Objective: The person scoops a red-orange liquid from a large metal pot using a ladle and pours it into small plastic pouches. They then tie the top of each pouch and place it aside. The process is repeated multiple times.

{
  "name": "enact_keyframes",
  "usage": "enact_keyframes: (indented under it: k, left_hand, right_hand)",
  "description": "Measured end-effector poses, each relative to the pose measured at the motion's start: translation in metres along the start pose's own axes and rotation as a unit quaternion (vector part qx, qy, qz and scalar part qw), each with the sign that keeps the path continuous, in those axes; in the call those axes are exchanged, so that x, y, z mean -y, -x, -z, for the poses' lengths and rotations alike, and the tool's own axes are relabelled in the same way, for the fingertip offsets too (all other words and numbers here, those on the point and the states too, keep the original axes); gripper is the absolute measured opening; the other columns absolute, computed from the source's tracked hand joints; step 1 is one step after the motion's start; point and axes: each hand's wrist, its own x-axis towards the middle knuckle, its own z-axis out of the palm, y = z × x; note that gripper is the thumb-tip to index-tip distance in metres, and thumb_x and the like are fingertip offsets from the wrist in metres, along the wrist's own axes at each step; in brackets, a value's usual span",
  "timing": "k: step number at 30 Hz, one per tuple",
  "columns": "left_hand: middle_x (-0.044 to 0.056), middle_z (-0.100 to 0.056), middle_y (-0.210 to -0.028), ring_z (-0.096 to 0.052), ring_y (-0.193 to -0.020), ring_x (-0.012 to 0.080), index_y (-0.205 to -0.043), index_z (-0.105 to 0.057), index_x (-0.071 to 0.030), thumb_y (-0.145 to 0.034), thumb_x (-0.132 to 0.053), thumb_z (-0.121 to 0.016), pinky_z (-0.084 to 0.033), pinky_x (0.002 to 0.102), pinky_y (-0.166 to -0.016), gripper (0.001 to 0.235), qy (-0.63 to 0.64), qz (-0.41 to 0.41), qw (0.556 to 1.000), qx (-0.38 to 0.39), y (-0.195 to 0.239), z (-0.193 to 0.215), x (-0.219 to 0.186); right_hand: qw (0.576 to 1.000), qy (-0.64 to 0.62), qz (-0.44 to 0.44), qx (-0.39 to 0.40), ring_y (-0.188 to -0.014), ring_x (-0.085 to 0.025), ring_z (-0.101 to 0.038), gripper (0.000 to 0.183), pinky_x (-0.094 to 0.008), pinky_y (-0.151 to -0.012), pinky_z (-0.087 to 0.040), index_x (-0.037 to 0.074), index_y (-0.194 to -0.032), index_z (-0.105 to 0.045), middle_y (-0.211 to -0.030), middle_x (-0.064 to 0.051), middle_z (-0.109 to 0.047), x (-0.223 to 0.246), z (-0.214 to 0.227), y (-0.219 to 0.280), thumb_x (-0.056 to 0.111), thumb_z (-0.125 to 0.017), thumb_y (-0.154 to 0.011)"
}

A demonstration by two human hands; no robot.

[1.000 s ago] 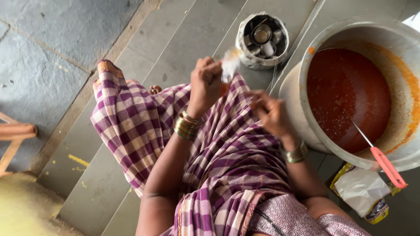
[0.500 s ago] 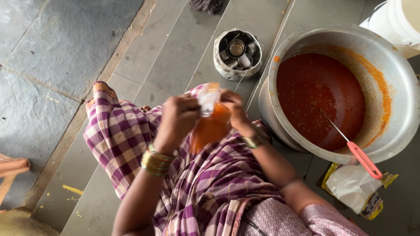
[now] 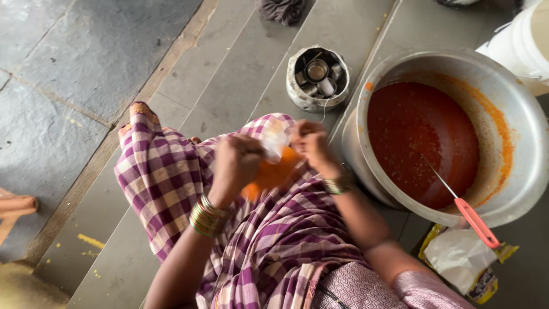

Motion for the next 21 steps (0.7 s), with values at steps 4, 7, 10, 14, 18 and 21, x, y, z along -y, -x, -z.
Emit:
enact_keyframes:
  k: [4,7,10,14,18,21]
  left_hand:
    - [0.0,-0.064,-0.077,-0.056,-0.079,0.0164,-0.079,-0.075,-0.011,-0.085,-0.002,-0.069,-0.049,0.036,-0.074,0.012,-0.235,-0.126,0.926,-0.267,-0.024,-0.005,0.008]
    - [0.002,-0.062,-0.072,-0.054,-0.072,0.0157,-0.072,-0.07,-0.01,-0.08,0.003,-0.066,-0.048,0.034,-0.065,0.016,-0.145,-0.124,0.943,-0.272,-0.027,-0.032,-0.004]
    - [0.004,-0.054,-0.059,-0.047,-0.056,0.0165,-0.06,-0.058,-0.005,-0.076,0.006,-0.064,-0.041,0.034,-0.051,0.02,0.016,-0.002,0.997,-0.076,-0.006,-0.037,-0.009]
    - [-0.008,-0.058,-0.06,-0.051,-0.05,0.0052,-0.061,-0.071,-0.017,-0.073,0.0,-0.067,-0.044,0.026,-0.05,0.021,0.081,0.118,0.989,0.045,0.002,0.004,0.01]
    - [0.004,-0.051,-0.053,-0.044,-0.051,0.0146,-0.056,-0.059,-0.006,-0.074,0.01,-0.061,-0.042,0.031,-0.057,0.025,-0.186,-0.009,0.963,-0.196,-0.018,0.011,0.028]
    - [0.001,-0.057,-0.061,-0.049,-0.06,0.0153,-0.065,-0.062,-0.006,-0.072,0.009,-0.062,-0.043,0.032,-0.058,0.017,-0.099,-0.083,0.953,-0.276,-0.028,-0.016,0.018]
  right_hand:
    - [0.971,0.194,0.005,0.141,-0.063,-0.012,-0.063,0.019,-0.024,-0.054,-0.051,0.002,-0.09,-0.075,-0.075,-0.009,-0.071,-0.004,-0.02,0.035,-0.003,-0.056,-0.093]
    - [0.959,0.245,-0.135,0.035,-0.077,-0.007,-0.07,0.053,-0.023,-0.06,-0.063,0.026,-0.135,-0.051,-0.121,0.017,-0.052,-0.065,-0.072,0.038,-0.002,-0.053,-0.089]
    - [0.965,0.189,-0.17,-0.069,-0.074,-0.006,-0.065,0.051,-0.022,-0.058,-0.058,0.027,-0.131,-0.048,-0.12,0.019,-0.05,-0.076,-0.06,0.024,-0.004,-0.052,-0.09]
    - [0.994,0.045,-0.063,-0.078,-0.062,-0.01,-0.053,0.012,-0.022,-0.053,-0.044,0.002,-0.088,-0.065,-0.086,-0.007,-0.068,-0.021,0.001,-0.022,-0.006,-0.065,-0.096]
    - [0.97,0.207,-0.023,0.124,-0.05,-0.008,-0.05,0.033,-0.02,-0.05,-0.039,0.005,-0.074,-0.068,-0.061,-0.004,-0.061,-0.011,-0.009,0.021,-0.008,-0.038,-0.082]
    - [0.965,0.198,-0.089,0.146,-0.054,-0.009,-0.053,0.028,-0.022,-0.05,-0.044,0.006,-0.076,-0.066,-0.069,-0.008,-0.064,-0.073,-0.065,0.037,-0.003,-0.041,-0.083]
